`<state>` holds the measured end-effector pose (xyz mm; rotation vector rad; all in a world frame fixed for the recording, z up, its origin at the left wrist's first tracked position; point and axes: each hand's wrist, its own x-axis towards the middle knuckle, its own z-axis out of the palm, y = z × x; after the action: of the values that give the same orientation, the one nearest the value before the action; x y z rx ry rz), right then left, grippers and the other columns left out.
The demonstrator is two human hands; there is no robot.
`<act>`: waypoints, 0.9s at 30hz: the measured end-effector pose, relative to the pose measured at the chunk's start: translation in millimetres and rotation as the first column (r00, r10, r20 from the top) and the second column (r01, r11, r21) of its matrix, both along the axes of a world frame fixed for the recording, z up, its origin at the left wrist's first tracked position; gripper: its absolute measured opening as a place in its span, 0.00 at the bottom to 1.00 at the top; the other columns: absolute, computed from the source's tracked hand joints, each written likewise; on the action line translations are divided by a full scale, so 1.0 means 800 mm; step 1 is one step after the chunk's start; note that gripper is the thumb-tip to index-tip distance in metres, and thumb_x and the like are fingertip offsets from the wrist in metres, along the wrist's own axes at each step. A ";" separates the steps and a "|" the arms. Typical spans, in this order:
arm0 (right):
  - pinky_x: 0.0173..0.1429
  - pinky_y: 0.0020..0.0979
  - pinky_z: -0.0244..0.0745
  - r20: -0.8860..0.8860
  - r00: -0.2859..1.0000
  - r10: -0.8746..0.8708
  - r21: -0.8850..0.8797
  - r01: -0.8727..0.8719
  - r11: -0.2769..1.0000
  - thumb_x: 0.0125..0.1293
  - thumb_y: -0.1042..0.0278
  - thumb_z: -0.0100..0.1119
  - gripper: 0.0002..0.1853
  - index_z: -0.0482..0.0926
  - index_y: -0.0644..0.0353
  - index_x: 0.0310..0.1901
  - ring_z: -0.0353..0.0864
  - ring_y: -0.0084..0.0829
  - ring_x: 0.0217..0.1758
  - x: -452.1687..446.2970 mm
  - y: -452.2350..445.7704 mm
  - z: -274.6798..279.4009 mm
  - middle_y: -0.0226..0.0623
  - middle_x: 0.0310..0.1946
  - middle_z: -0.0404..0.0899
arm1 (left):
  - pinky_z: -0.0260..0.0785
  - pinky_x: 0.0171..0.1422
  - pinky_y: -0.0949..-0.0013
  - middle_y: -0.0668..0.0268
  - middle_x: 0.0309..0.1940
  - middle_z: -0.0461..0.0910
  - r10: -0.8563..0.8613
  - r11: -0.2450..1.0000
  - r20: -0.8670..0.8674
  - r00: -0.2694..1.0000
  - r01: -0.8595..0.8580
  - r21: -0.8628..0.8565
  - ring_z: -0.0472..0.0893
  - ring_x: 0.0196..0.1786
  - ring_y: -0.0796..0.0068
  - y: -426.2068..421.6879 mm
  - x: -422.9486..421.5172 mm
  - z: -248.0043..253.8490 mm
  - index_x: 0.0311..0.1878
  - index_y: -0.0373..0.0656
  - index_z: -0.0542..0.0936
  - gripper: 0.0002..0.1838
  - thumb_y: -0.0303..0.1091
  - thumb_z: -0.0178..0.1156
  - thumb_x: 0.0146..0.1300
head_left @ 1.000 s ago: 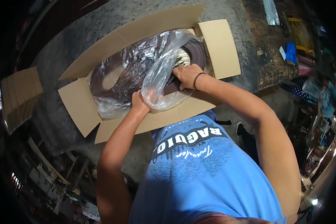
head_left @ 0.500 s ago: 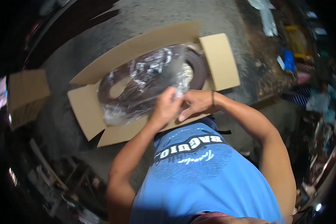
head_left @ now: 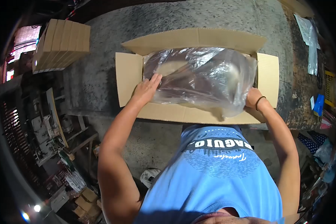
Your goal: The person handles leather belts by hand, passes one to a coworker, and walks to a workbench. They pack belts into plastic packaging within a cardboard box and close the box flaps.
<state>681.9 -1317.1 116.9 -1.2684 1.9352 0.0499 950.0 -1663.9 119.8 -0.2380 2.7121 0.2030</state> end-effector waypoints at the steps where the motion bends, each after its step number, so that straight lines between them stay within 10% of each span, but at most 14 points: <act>1: 0.52 0.39 0.74 -0.074 0.994 0.086 0.037 -0.084 0.996 0.48 0.64 0.66 0.26 0.73 0.57 0.51 0.77 0.41 0.51 0.001 -0.006 0.002 0.41 0.50 0.73 | 0.70 0.51 0.56 0.60 0.67 0.60 -0.013 0.999 0.043 0.999 0.014 -0.031 0.75 0.48 0.56 -0.002 -0.001 -0.002 0.65 0.44 0.61 0.31 0.19 0.48 0.54; 6: 0.53 0.38 0.74 -0.163 0.950 0.267 0.159 -0.242 0.957 0.48 0.57 0.68 0.33 0.69 0.54 0.57 0.76 0.42 0.53 -0.002 -0.014 0.005 0.38 0.55 0.69 | 0.74 0.39 0.60 0.62 0.64 0.64 -0.150 0.969 0.029 0.988 0.153 -0.193 0.78 0.42 0.61 -0.018 -0.002 -0.030 0.62 0.45 0.65 0.28 0.24 0.51 0.55; 12: 0.44 0.39 0.77 -0.230 0.969 0.093 -0.017 -0.100 0.995 0.50 0.59 0.67 0.24 0.74 0.51 0.50 0.81 0.40 0.40 -0.021 0.015 -0.009 0.31 0.50 0.71 | 0.74 0.31 0.60 0.70 0.59 0.72 -0.124 0.972 -0.119 0.985 0.097 -0.214 0.80 0.24 0.63 -0.064 0.022 -0.037 0.52 0.51 0.73 0.20 0.24 0.51 0.54; 20: 0.48 0.37 0.77 -0.150 0.968 0.201 0.186 -0.172 0.967 0.53 0.62 0.62 0.19 0.78 0.57 0.48 0.81 0.41 0.46 -0.028 -0.027 0.005 0.40 0.50 0.76 | 0.72 0.47 0.56 0.60 0.58 0.71 0.061 0.995 0.026 0.998 -0.059 -0.082 0.78 0.43 0.54 -0.038 -0.007 -0.018 0.54 0.46 0.73 0.20 0.33 0.57 0.56; 23: 0.48 0.40 0.76 -0.056 0.998 -0.036 -0.138 0.028 0.990 0.59 0.62 0.56 0.15 0.77 0.62 0.44 0.81 0.43 0.44 -0.017 -0.041 -0.009 0.44 0.46 0.78 | 0.66 0.56 0.55 0.56 0.53 0.73 0.040 0.988 -0.355 0.934 0.015 0.153 0.73 0.52 0.52 0.005 -0.055 -0.016 0.54 0.41 0.72 0.22 0.38 0.59 0.56; 27: 0.49 0.43 0.73 -0.126 0.989 -0.079 -0.618 -0.016 0.786 0.59 0.64 0.53 0.16 0.75 0.67 0.45 0.77 0.49 0.47 0.005 -0.055 -0.067 0.50 0.43 0.76 | 0.64 0.54 0.52 0.54 0.47 0.73 0.200 0.948 -0.365 0.909 -0.085 0.306 0.70 0.51 0.50 0.077 -0.110 -0.044 0.53 0.37 0.71 0.28 0.49 0.60 0.57</act>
<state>686.2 -1361.0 62.9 -1.6859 2.1875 -0.5766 862.2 -1602.6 84.4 -0.3447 3.0091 0.7538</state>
